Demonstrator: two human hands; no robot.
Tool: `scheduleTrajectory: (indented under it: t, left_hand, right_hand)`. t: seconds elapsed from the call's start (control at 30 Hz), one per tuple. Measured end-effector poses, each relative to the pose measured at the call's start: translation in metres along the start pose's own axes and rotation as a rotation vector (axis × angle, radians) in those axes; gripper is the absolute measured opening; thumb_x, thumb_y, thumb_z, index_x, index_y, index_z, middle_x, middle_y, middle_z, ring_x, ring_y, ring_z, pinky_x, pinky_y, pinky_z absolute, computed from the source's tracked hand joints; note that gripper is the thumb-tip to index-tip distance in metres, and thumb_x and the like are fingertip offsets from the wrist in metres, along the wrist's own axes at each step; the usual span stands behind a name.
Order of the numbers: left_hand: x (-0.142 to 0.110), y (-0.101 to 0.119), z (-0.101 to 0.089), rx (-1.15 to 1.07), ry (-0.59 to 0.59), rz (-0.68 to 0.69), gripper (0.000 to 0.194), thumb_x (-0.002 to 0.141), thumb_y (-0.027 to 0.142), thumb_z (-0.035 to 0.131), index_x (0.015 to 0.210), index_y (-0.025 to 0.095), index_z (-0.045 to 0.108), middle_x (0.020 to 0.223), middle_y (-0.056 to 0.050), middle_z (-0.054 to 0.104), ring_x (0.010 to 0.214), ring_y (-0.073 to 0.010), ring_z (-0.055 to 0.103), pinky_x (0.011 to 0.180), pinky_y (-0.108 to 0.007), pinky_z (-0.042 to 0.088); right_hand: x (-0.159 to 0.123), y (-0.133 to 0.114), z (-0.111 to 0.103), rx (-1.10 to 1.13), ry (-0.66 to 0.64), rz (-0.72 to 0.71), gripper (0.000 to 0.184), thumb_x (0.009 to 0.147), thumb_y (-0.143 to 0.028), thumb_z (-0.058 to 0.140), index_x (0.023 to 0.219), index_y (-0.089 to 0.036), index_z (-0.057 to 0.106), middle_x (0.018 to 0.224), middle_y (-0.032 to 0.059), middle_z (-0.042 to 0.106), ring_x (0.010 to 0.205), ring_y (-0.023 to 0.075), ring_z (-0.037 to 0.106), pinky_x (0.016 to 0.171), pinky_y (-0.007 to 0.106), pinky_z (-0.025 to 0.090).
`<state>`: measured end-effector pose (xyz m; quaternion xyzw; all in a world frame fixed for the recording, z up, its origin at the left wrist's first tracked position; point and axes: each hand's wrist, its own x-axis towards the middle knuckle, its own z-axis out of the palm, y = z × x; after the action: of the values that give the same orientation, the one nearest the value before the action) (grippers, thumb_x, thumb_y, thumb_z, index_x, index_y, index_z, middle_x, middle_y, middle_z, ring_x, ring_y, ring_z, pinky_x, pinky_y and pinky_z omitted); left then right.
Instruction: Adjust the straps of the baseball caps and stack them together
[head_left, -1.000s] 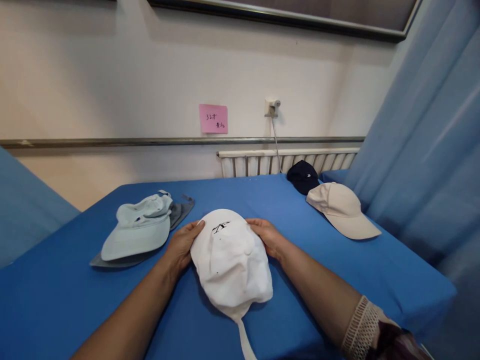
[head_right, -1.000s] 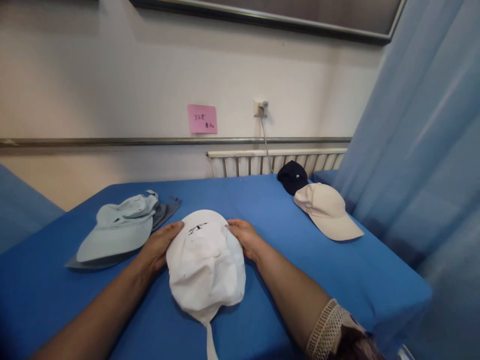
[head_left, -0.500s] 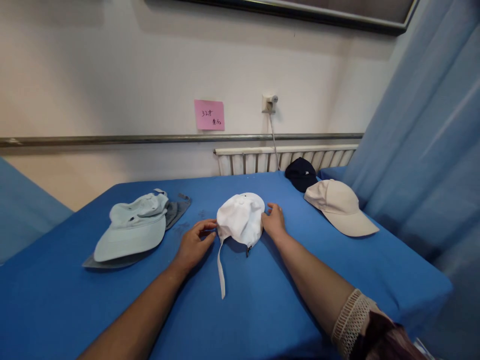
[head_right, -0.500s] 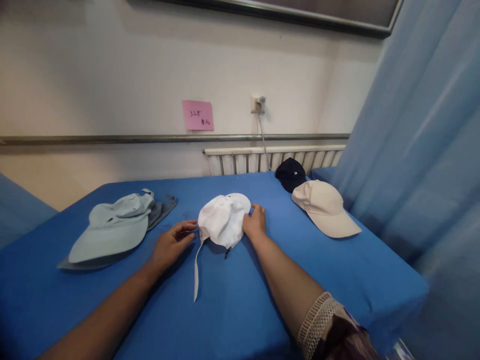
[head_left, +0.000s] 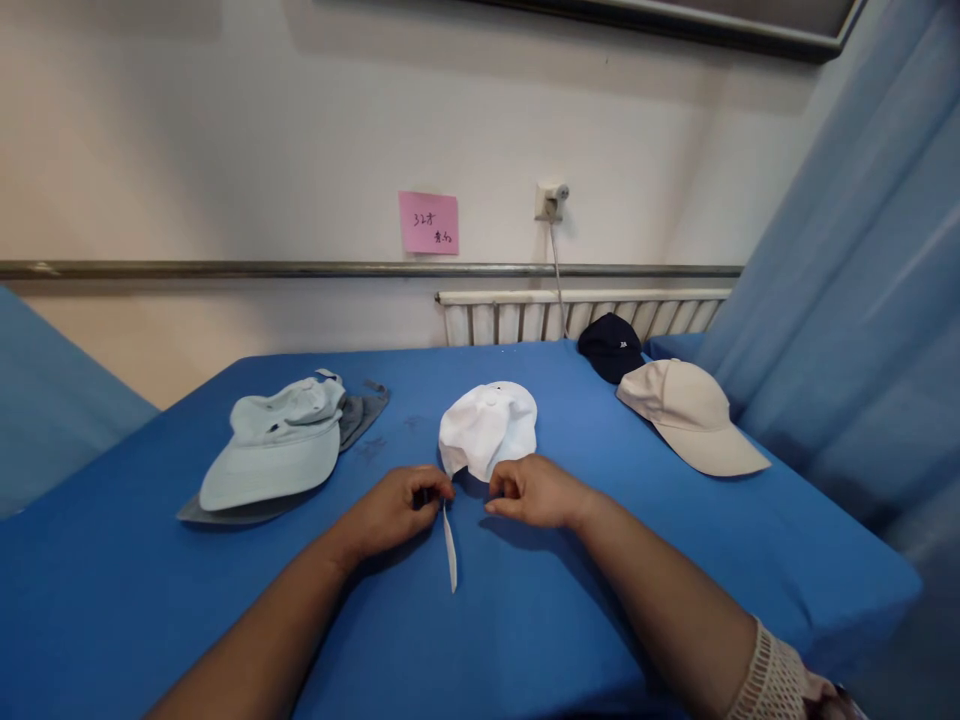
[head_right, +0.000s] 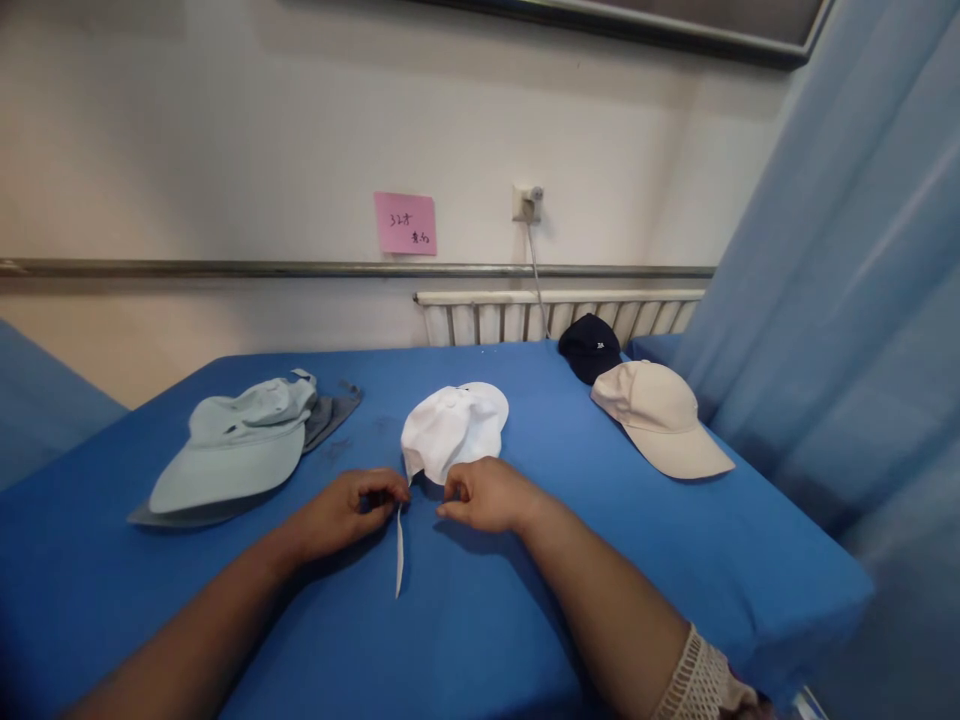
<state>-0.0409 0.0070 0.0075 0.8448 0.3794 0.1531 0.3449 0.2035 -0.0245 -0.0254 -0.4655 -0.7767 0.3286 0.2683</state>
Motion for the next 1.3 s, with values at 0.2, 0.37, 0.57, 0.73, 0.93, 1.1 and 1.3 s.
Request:
scheduleTrajectory:
  t: [0.2, 0.37, 0.57, 0.73, 0.93, 1.1, 1.3]
  left_hand:
    - [0.0, 0.007, 0.005, -0.029, -0.12, 0.017, 0.024, 0.066, 0.02, 0.06, 0.087, 0.02, 0.072, 0.103, -0.005, 0.071, 0.087, -0.0201, 0.063, 0.081, -0.03, 0.049]
    - [-0.001, 0.007, 0.004, -0.025, -0.147, 0.017, 0.024, 0.067, 0.02, 0.064, 0.089, 0.022, 0.073, 0.114, -0.005, 0.068, 0.092, -0.0213, 0.063, 0.086, -0.032, 0.048]
    - [0.0, 0.006, 0.006, 0.009, -0.155, 0.008, 0.024, 0.068, 0.02, 0.065, 0.092, 0.021, 0.072, 0.116, -0.005, 0.067, 0.094, -0.0216, 0.062, 0.087, -0.032, 0.047]
    - [0.0, 0.006, 0.008, 0.038, -0.145, -0.004, 0.031, 0.068, 0.021, 0.064, 0.099, 0.021, 0.069, 0.106, -0.004, 0.067, 0.086, -0.0197, 0.06, 0.08, -0.03, 0.047]
    - [0.0, 0.004, 0.008, 0.053, -0.147, -0.01, 0.032, 0.069, 0.024, 0.063, 0.101, 0.021, 0.068, 0.099, -0.003, 0.067, 0.085, -0.0196, 0.059, 0.08, -0.029, 0.046]
    - [0.0, -0.002, 0.007, 0.07, -0.17, -0.008, 0.033, 0.071, 0.026, 0.066, 0.103, 0.02, 0.067, 0.104, -0.004, 0.067, 0.088, -0.0197, 0.06, 0.081, -0.029, 0.046]
    - [0.0, -0.005, 0.007, 0.091, -0.212, 0.055, 0.031, 0.073, 0.028, 0.071, 0.104, 0.022, 0.068, 0.122, -0.005, 0.063, 0.102, -0.0226, 0.06, 0.09, -0.031, 0.046]
  right_hand:
    - [0.002, 0.012, -0.006, -0.153, 0.033, 0.038, 0.015, 0.073, -0.019, 0.069, 0.088, -0.022, 0.066, 0.066, -0.004, 0.061, 0.057, 0.0106, 0.049, 0.054, 0.023, 0.027]
    - [0.003, 0.026, -0.011, -0.174, 0.022, 0.045, 0.022, 0.069, -0.01, 0.066, 0.087, -0.023, 0.068, 0.076, -0.0009, 0.067, 0.063, 0.0133, 0.054, 0.057, 0.023, 0.032]
    - [0.004, 0.031, -0.012, -0.212, 0.067, 0.082, 0.025, 0.066, -0.017, 0.073, 0.09, -0.022, 0.067, 0.086, 0.0027, 0.068, 0.07, 0.0161, 0.056, 0.061, 0.025, 0.035]
    - [0.003, 0.023, -0.009, -0.241, 0.061, 0.124, 0.031, 0.062, -0.03, 0.082, 0.086, -0.021, 0.065, 0.083, 0.0028, 0.067, 0.067, 0.0161, 0.054, 0.058, 0.026, 0.033]
    - [0.005, 0.016, -0.009, -0.321, 0.099, 0.134, 0.005, 0.077, -0.019, 0.062, 0.081, -0.018, 0.062, 0.076, 0.0047, 0.066, 0.065, 0.0156, 0.053, 0.057, 0.026, 0.031]
    - [0.004, 0.026, -0.016, -0.251, 0.096, 0.159, 0.01, 0.083, -0.013, 0.054, 0.087, -0.017, 0.062, 0.082, 0.0045, 0.067, 0.071, 0.0145, 0.056, 0.061, 0.023, 0.034]
    - [-0.006, 0.042, -0.02, -0.224, 0.032, 0.018, 0.036, 0.078, -0.006, 0.057, 0.11, -0.02, 0.062, 0.104, 0.0042, 0.06, 0.077, 0.0117, 0.056, 0.072, 0.023, 0.042]
